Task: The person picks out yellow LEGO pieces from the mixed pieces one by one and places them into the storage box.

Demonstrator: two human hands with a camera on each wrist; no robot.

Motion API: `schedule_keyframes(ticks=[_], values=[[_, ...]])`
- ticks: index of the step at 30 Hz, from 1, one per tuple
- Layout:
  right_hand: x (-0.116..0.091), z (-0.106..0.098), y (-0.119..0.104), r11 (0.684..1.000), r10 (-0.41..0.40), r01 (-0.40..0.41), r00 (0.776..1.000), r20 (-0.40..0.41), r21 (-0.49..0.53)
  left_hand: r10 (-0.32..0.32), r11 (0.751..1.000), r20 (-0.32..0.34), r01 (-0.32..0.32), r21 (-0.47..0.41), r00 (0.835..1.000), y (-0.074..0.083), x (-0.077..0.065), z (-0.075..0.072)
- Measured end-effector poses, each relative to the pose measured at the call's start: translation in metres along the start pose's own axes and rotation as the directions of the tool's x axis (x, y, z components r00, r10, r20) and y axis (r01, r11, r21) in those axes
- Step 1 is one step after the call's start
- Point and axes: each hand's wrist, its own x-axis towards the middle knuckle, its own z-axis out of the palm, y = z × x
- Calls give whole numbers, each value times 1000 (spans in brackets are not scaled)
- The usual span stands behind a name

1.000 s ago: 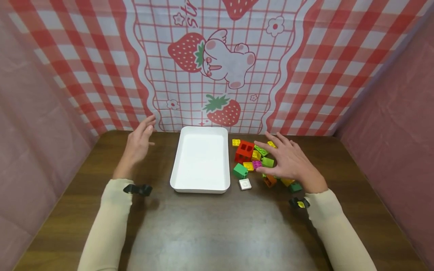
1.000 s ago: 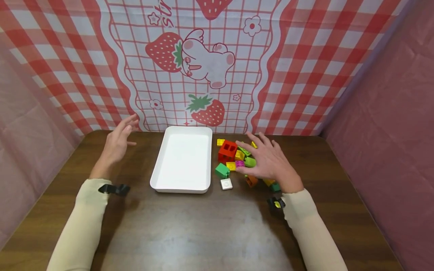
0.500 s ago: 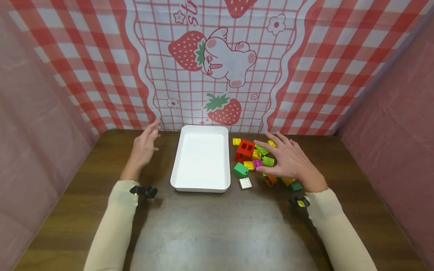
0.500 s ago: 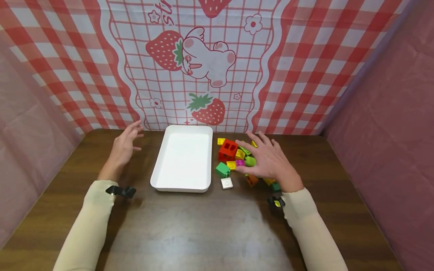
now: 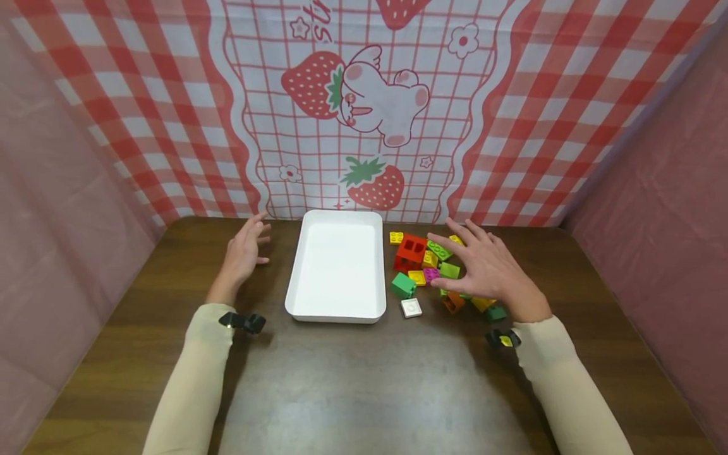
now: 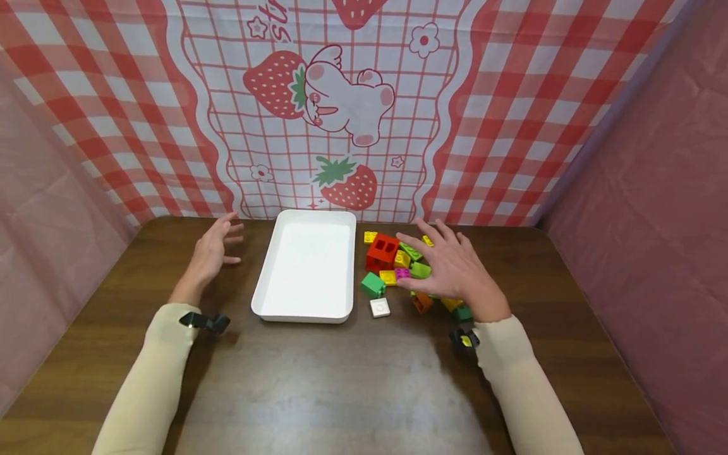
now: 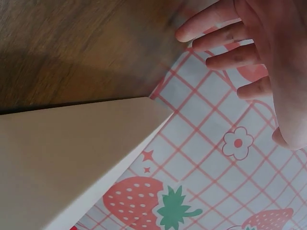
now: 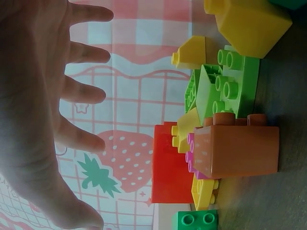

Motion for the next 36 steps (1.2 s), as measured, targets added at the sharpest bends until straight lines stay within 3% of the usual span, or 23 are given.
schedule_keyframes(ticks=[8, 13, 21, 30, 36], values=[[0, 0, 1, 1000, -4, 4, 1000, -6, 14, -62, 992, 143, 77, -98, 988, -1, 3, 9], [0, 2, 1, 1000, -7, 7, 1000, -9, 12, -65, 985, 199, 94, -142, 978, 2, 2, 20], [0, 2, 2, 1000, -13, 13, 1000, -10, 3, -51, 991, 237, 78, -106, 970, 4, 1, 35], [1, 1, 1, 1000, -12, 12, 1000, -15, -8, -36, 999, 274, 41, -15, 961, 3, -1, 43], [1, 2, 2, 1000, -22, 22, 999, -27, -8, -33, 999, 286, 40, -18, 958, 2, -1, 46]])
